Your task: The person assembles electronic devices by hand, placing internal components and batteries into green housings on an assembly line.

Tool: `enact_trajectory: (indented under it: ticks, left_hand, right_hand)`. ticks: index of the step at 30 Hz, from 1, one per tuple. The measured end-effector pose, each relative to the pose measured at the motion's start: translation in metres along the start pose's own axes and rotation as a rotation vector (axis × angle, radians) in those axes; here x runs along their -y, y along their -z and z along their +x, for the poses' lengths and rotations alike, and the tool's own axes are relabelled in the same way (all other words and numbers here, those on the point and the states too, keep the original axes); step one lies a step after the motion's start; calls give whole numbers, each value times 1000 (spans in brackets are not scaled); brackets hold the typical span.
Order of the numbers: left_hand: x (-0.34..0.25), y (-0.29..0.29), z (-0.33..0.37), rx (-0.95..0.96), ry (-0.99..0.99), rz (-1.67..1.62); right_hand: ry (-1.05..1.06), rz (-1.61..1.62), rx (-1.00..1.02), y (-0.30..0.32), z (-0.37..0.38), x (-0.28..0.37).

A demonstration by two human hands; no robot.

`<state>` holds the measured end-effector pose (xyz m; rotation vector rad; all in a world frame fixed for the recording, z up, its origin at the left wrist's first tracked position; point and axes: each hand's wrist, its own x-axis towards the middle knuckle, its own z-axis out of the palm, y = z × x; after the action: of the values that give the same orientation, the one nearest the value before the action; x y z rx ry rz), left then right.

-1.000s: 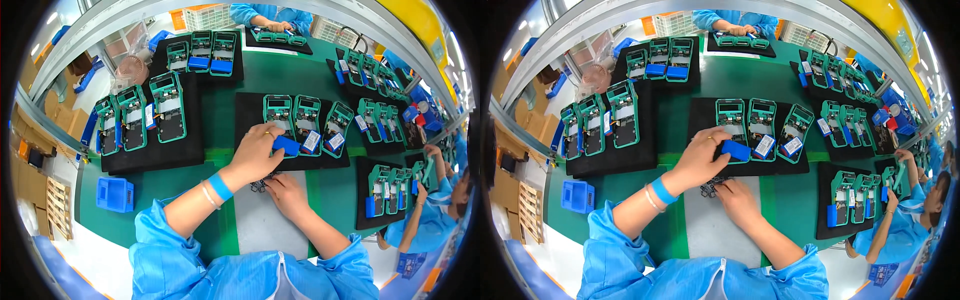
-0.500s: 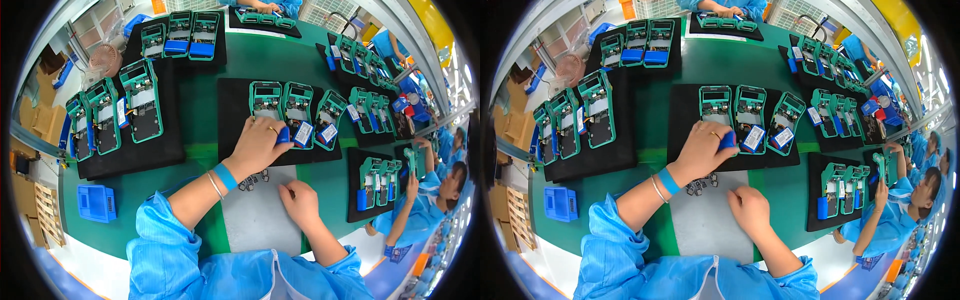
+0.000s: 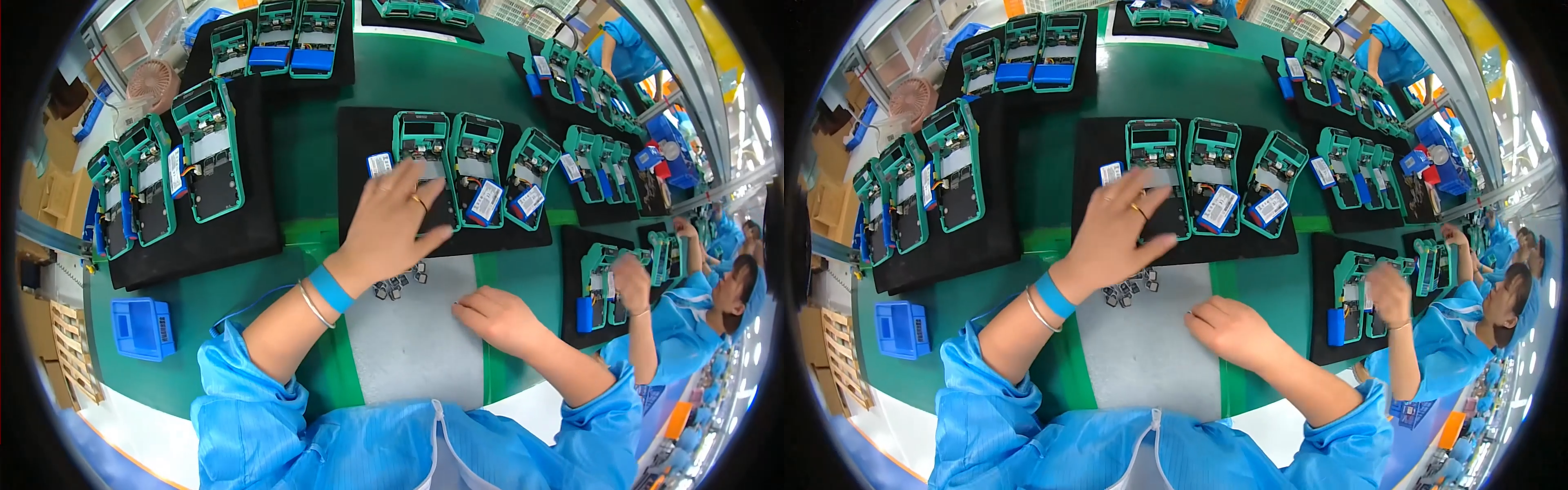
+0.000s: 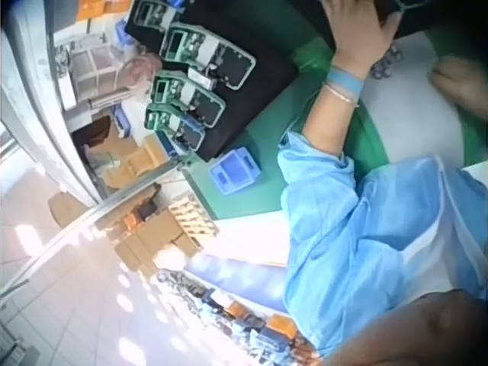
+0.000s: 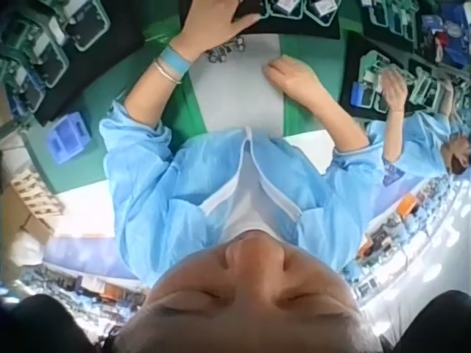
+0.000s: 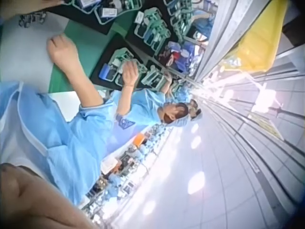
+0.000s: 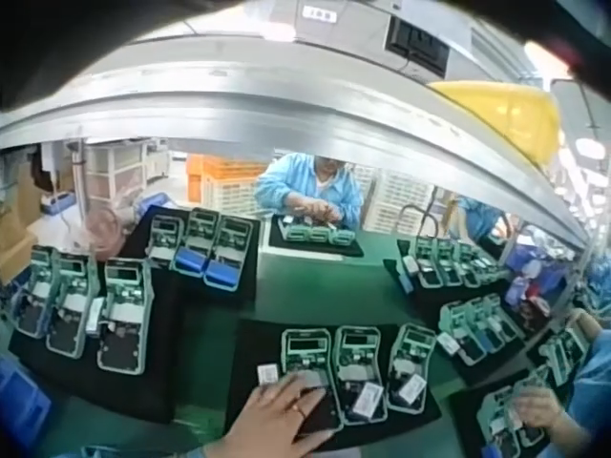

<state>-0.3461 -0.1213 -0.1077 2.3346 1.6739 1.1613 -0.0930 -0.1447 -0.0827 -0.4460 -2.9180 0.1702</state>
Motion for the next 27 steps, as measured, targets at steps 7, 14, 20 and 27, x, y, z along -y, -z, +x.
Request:
enact_trajectory:
  ticks: [7, 14, 20, 27]
  left_hand:
    - [0, 1, -4, 162, -82, 185]
    - [6, 4, -14, 77, -63, 133]
    - [8, 1, -16, 65, -46, 63]
    - [11, -1, -18, 74, -29, 74]
  right_hand:
    - [126, -206, 267, 4, 11, -4]
    - [-32, 24, -233, 38, 104, -60]
    - [-26, -223, -253, -2, 140, -103]
    - [33, -357, -196, -6, 151, -109]
